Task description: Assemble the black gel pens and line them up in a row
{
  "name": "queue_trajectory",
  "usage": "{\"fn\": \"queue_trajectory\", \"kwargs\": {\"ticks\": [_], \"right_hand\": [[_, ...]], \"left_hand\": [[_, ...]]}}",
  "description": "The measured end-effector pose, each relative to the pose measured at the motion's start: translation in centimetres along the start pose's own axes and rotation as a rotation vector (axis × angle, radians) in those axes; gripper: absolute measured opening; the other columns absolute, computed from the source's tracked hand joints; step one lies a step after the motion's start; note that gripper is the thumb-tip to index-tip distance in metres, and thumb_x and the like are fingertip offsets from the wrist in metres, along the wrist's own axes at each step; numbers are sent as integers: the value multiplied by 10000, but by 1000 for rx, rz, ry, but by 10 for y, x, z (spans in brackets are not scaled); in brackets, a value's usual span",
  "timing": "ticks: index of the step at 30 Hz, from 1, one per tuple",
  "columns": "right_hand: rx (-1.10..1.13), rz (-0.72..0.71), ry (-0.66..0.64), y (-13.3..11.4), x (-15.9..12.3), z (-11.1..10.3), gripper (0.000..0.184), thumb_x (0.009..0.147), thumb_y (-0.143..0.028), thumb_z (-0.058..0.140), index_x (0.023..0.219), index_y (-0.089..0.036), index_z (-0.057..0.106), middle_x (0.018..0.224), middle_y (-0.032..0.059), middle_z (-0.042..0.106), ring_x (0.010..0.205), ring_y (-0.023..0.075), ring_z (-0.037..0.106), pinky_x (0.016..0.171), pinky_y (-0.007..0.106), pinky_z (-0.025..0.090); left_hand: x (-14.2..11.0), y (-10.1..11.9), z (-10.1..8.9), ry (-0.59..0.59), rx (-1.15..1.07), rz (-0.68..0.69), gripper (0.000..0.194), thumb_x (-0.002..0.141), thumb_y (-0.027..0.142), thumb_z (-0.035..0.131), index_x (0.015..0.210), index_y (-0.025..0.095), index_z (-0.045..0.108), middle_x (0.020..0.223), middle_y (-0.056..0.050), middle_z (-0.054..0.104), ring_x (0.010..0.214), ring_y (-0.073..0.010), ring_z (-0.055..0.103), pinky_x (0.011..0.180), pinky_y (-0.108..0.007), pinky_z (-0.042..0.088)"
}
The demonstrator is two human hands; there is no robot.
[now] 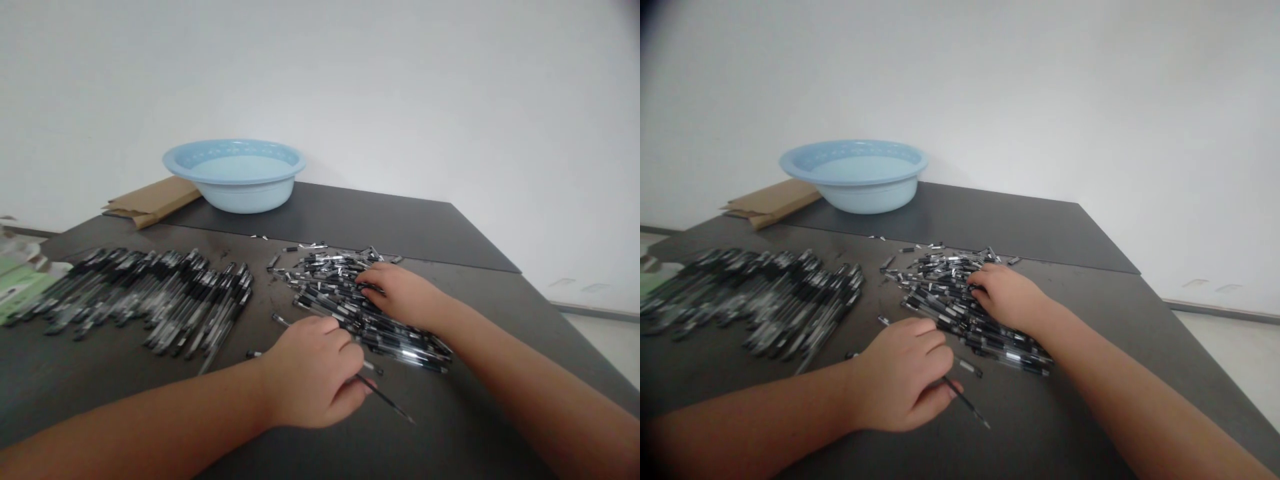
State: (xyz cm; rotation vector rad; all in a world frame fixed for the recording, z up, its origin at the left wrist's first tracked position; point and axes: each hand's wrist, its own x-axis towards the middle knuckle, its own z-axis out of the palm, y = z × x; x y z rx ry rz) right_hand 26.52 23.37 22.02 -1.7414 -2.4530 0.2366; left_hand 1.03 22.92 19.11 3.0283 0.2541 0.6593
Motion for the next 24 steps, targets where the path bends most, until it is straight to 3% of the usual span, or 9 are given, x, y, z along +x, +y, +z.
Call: {"fn": "queue_trajectory", "kwargs": {"ticks": [10, 24], "right_hand": [[-53, -104, -55, -3, 12, -1, 302, 1017, -172, 562, 1257, -152, 743, 1080, 128, 702, 1032, 258, 649, 947, 381, 477], [-35, -40, -105, 0, 13, -3, 198, 1007, -181, 571, 1113, -153, 735, 1129, 128, 709, 1059, 256, 655, 950, 368, 473]], "left_hand": [[0, 1, 2, 13, 2, 4, 346, 1002, 493, 541, 796, 218, 581, 758, -32, 659, 686, -222, 560, 607, -403, 383], [1, 2, 3, 20, -14, -9, 360, 1008, 498, 554, 811, 204, 618, 785, -55, 693, 709, -224, 612, 619, -392, 435]]}}
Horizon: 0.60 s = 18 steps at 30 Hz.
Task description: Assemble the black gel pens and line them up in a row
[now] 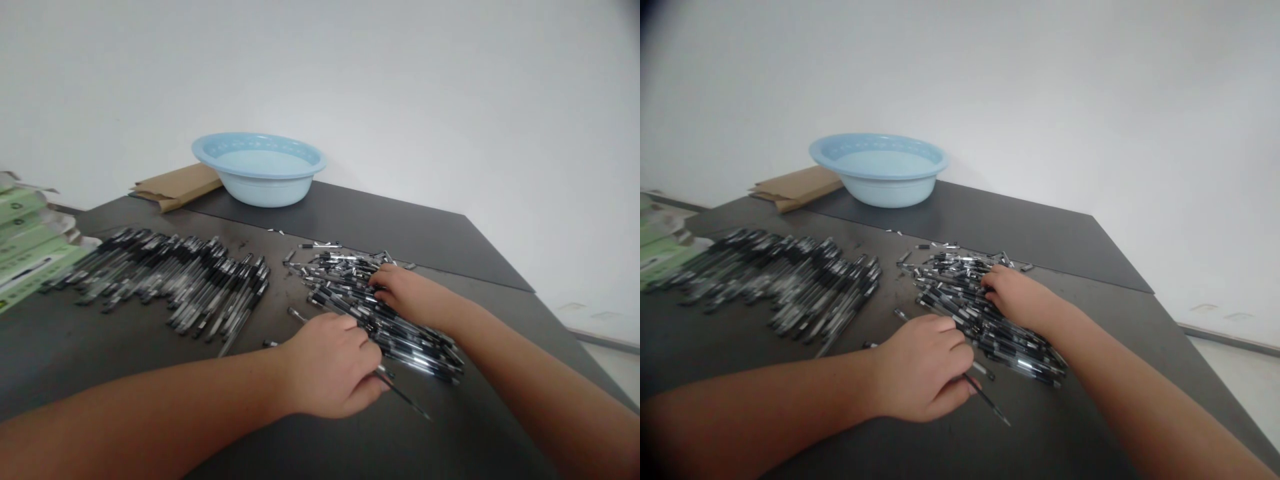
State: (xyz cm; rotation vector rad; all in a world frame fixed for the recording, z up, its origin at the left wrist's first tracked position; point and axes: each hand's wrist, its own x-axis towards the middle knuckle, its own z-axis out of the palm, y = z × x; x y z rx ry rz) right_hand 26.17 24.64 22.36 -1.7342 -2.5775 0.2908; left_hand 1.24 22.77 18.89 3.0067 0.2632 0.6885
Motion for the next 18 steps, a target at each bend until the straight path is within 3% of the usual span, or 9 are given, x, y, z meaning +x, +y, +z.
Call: {"fn": "queue_trajectory", "kwargs": {"ticks": [8, 18], "right_hand": [[-41, -12, -48, 0, 7, -7, 195, 995, -185, 556, 1071, -174, 735, 1051, 100, 751, 969, 254, 673, 842, 342, 464], [-131, -44, -102, -10, 14, -8, 192, 1001, -137, 519, 1000, -119, 710, 1065, 159, 732, 1006, 257, 667, 896, 337, 458]], "left_hand": [[0, 1, 0, -29, 9, -2, 363, 1013, 501, 548, 831, 200, 635, 795, -58, 704, 716, -228, 621, 614, -386, 441], [-2, 1, 4, -19, 9, -12, 381, 1017, 521, 530, 833, 205, 637, 808, -59, 711, 722, -238, 622, 616, -398, 457]]}}
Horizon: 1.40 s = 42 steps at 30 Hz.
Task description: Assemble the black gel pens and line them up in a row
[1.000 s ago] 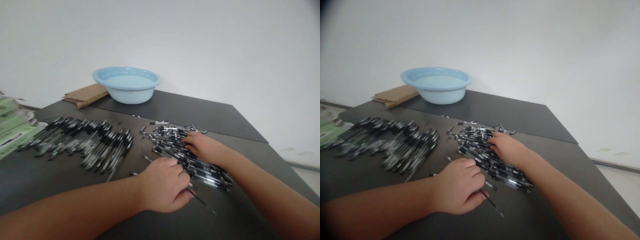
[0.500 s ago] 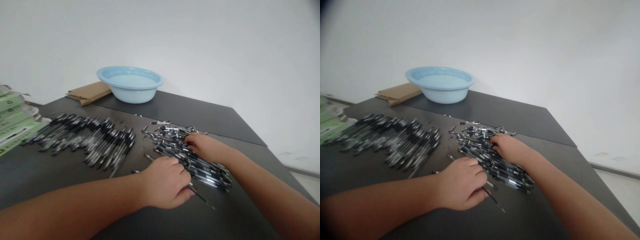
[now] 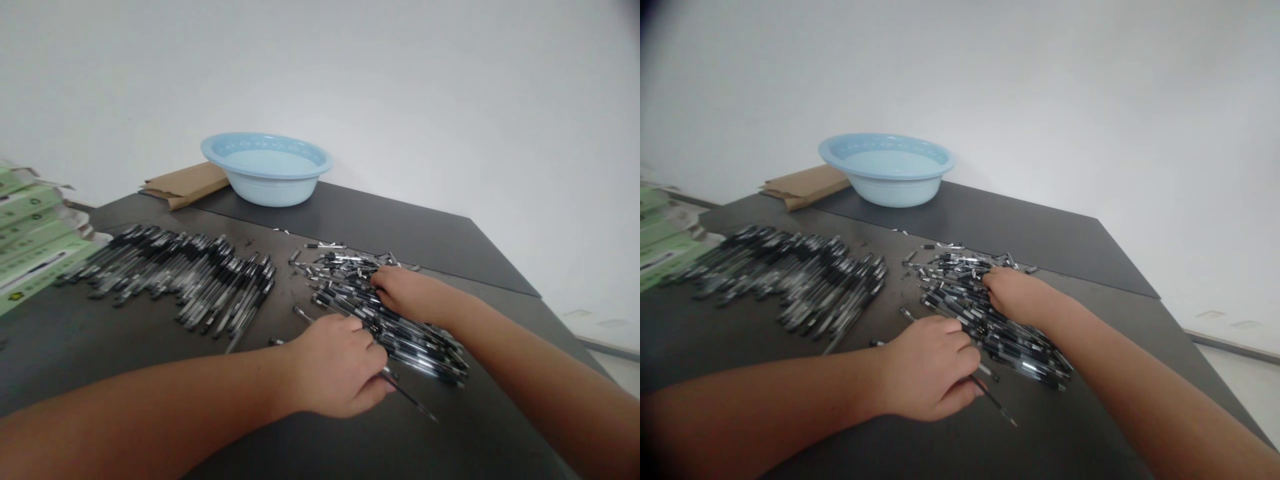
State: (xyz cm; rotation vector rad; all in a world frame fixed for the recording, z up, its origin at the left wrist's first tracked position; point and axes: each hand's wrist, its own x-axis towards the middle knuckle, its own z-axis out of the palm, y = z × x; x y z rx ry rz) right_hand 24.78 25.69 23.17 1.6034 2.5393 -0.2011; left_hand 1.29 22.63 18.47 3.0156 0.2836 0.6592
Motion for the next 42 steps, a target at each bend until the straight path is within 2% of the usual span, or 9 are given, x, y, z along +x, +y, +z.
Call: {"fn": "queue_trajectory", "kwargs": {"ticks": [8, 12, 18, 22, 25, 28, 33, 37, 42], "right_hand": [[-19, 56, -66, -7, 5, -11, 142, 956, -150, 573, 956, -153, 715, 987, 132, 764, 856, 245, 696, 725, 314, 438], [-34, 83, -31, -9, 4, -10, 157, 949, -140, 556, 936, -158, 712, 993, 143, 766, 893, 257, 692, 740, 320, 421], [-19, 71, 29, -5, -1, 1, 129, 931, -139, 578, 873, -186, 683, 879, 89, 755, 812, 221, 684, 703, 300, 407], [-27, 81, 105, -5, -7, 2, 127, 969, -153, 560, 905, -186, 665, 939, 105, 746, 894, 251, 685, 789, 320, 446], [-33, 118, 245, -5, -21, -2, 141, 1009, -183, 523, 1009, -172, 663, 1013, 135, 735, 994, 302, 671, 879, 384, 474], [65, 165, 517, -14, -48, 1, 107, 1000, -247, 587, 1056, -193, 661, 1010, 114, 730, 985, 305, 674, 892, 418, 505], [693, 338, 972, -67, -84, 33, 114, 1001, -329, 660, 1086, -258, 630, 947, 39, 726, 773, 202, 691, 681, 308, 554], [857, 179, 997, -103, -88, 59, 101, 983, -213, 669, 1067, -263, 643, 953, 26, 696, 865, 180, 695, 779, 278, 579], [888, 17, 934, -111, -83, 71, 213, 972, -111, 651, 1106, -271, 607, 1010, 29, 671, 951, 173, 672, 884, 294, 561]], "left_hand": [[0, -1, 1, 9, -21, -2, 377, 1026, 522, 515, 857, 207, 636, 816, -51, 710, 733, -239, 626, 630, -400, 473], [0, -1, 1, 7, -28, -10, 370, 1034, 511, 518, 868, 204, 637, 841, -53, 717, 763, -233, 635, 653, -382, 474], [1, -2, 2, 17, 3, -20, 364, 1059, 474, 504, 876, 193, 646, 843, -54, 714, 764, -228, 647, 646, -384, 480], [1, -3, 1, 29, -8, -37, 313, 1058, 433, 530, 903, 187, 647, 869, -55, 710, 797, -226, 657, 668, -374, 492], [1, -4, -2, 44, -37, -60, 292, 1068, 402, 511, 923, 189, 649, 868, -52, 709, 804, -223, 656, 695, -366, 498], [2, -3, -9, 53, -97, -125, 321, 1090, 402, 449, 956, 194, 653, 873, -47, 705, 801, -228, 649, 709, -370, 506], [0, 4, -15, 200, -418, -347, 324, 1117, 328, 366, 1171, 199, 658, 1078, -62, 712, 1008, -221, 671, 902, -387, 538], [0, 8, -12, 282, -649, -442, 350, 1129, 321, 353, 1292, 209, 642, 1238, -74, 705, 1185, -198, 655, 1063, -371, 503], [4, 14, -13, 88, -759, -549, 415, 1135, 402, 301, 1117, 204, 665, 1031, -75, 754, 990, -229, 713, 895, -369, 563]]}}
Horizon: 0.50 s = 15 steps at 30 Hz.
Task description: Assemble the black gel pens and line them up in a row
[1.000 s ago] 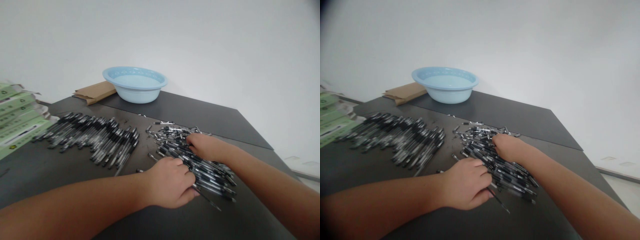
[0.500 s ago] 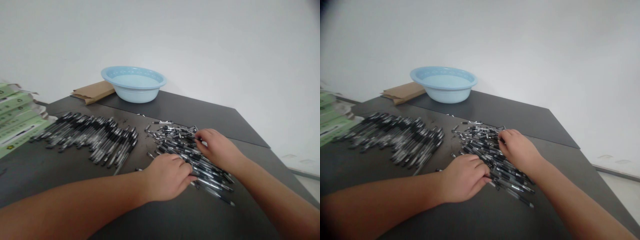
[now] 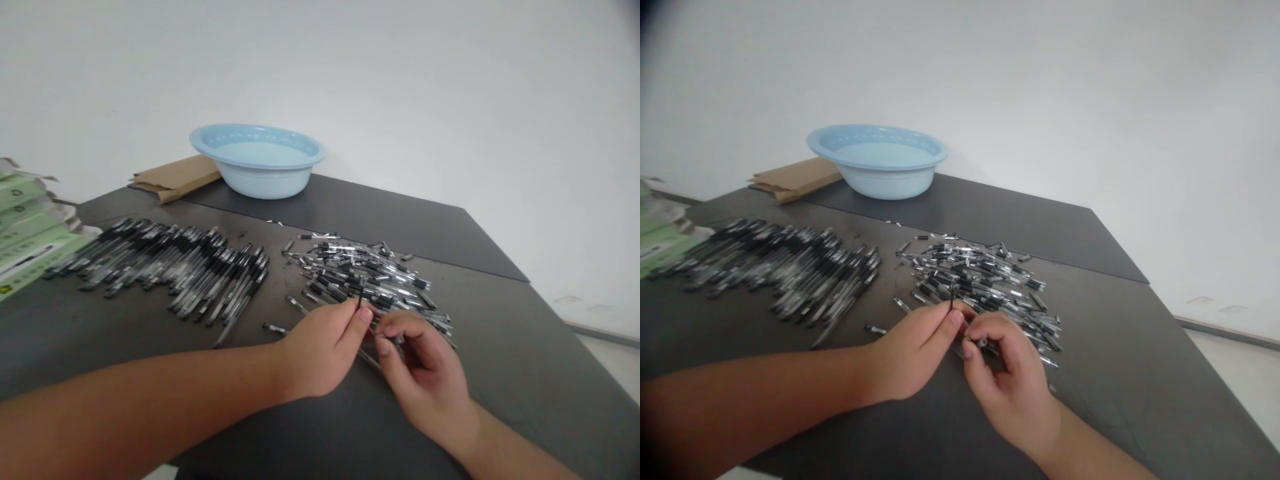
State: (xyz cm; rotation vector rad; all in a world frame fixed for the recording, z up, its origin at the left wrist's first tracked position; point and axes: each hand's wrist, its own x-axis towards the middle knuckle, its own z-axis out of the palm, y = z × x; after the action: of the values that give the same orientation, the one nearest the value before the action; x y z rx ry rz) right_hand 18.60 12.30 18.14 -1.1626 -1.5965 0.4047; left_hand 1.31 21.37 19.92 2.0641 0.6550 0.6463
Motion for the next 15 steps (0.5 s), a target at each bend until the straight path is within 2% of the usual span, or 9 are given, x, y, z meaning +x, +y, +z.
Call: {"fn": "queue_trajectory", "kwargs": {"ticks": [4, 9, 12, 15], "right_hand": [[99, 38, 24, 3, -2, 4, 246, 980, -107, 639, 1128, -292, 571, 1045, 28, 660, 964, 172, 680, 856, 290, 585], [-4, 44, 54, -2, -1, 1, 373, 989, -131, 641, 1313, -315, 611, 1046, 30, 665, 943, 172, 672, 827, 282, 585], [-80, 38, 42, -5, 3, -7, 251, 1008, -163, 634, 1206, -310, 681, 1063, 39, 680, 986, 188, 659, 857, 304, 567], [-24, 146, 118, -4, 4, -15, 132, 1023, -224, 644, 1114, -303, 699, 1038, 29, 690, 924, 180, 662, 819, 297, 570]], "left_hand": [[-1, 4, 2, -66, 13, -44, 379, 1126, 381, 307, 1043, 193, 626, 953, -73, 732, 891, -220, 698, 804, -347, 548], [-2, 2, 4, -86, 76, -31, 345, 1125, 382, 305, 1056, 202, 590, 904, -56, 707, 816, -210, 682, 725, -329, 501], [-1, 0, 2, -48, 163, -4, 337, 1123, 375, 306, 992, 207, 566, 887, -53, 691, 828, -222, 673, 733, -343, 474], [-1, 0, -1, -43, 215, 55, 329, 1124, 366, 304, 976, 208, 551, 894, -47, 678, 823, -219, 654, 736, -346, 453]]}}
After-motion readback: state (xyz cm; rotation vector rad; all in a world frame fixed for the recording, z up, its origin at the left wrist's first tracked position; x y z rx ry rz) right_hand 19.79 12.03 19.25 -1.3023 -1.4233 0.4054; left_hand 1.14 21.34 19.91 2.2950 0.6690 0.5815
